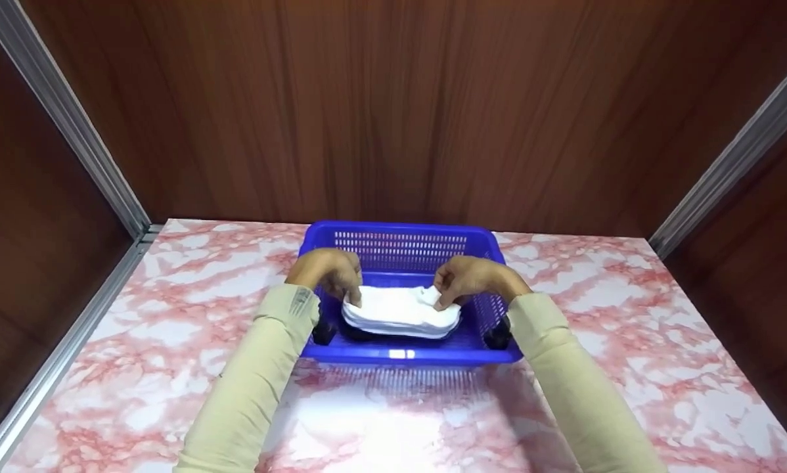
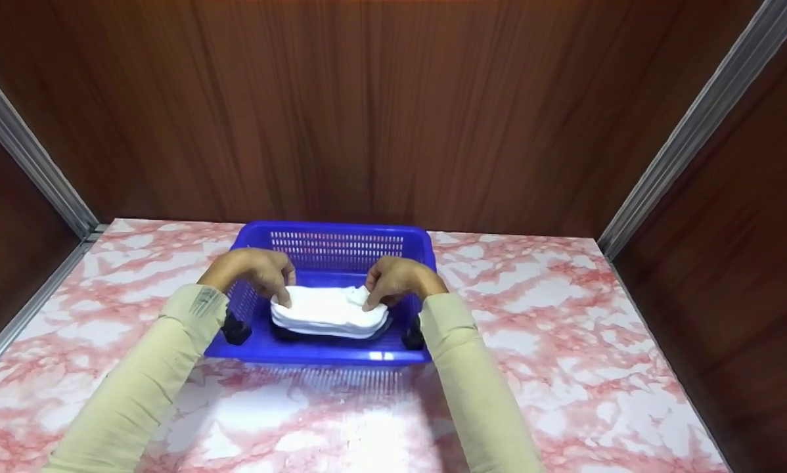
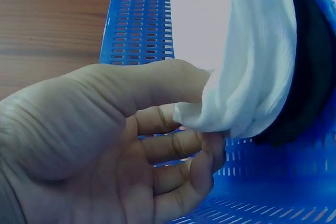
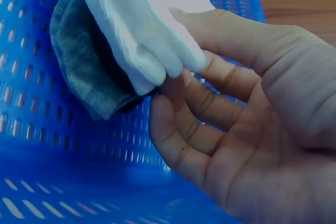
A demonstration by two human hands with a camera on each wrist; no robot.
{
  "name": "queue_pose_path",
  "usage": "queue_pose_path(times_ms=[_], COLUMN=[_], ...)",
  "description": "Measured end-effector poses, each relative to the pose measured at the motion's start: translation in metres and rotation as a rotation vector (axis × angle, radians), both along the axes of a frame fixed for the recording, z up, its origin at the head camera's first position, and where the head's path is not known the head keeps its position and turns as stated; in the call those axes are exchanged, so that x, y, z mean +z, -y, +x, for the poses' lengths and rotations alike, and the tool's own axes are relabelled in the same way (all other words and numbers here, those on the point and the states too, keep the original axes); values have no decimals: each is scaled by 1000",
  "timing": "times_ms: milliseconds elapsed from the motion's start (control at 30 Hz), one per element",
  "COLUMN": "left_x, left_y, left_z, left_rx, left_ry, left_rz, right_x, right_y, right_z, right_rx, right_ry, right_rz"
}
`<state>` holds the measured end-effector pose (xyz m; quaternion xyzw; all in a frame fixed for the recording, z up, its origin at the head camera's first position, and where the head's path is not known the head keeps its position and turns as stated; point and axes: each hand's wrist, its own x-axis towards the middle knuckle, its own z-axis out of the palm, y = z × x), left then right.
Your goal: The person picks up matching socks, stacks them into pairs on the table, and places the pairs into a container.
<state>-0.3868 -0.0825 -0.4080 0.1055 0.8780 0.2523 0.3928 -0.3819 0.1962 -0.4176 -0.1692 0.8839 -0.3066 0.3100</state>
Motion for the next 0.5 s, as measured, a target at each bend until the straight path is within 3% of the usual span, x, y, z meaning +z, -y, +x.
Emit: queue_pose_path(times_ms=[200, 300, 367, 500], left_x=[16, 28, 35, 51], left_y=[-1, 1, 5, 19], left_z=[3, 6, 9, 17], left_rx=[-24, -56, -91, -95], left_ry=[-74, -161, -257, -560], left_rz=[-11, 1, 4, 30], right_x=[14, 25, 34, 54], right_y=[-7, -12, -17, -31], right_z=[1, 4, 6, 14], right_rx=[-17, -24, -35, -69], right_ry=[-56, -113, -161, -351], right_rz=[-80, -125, -140, -127])
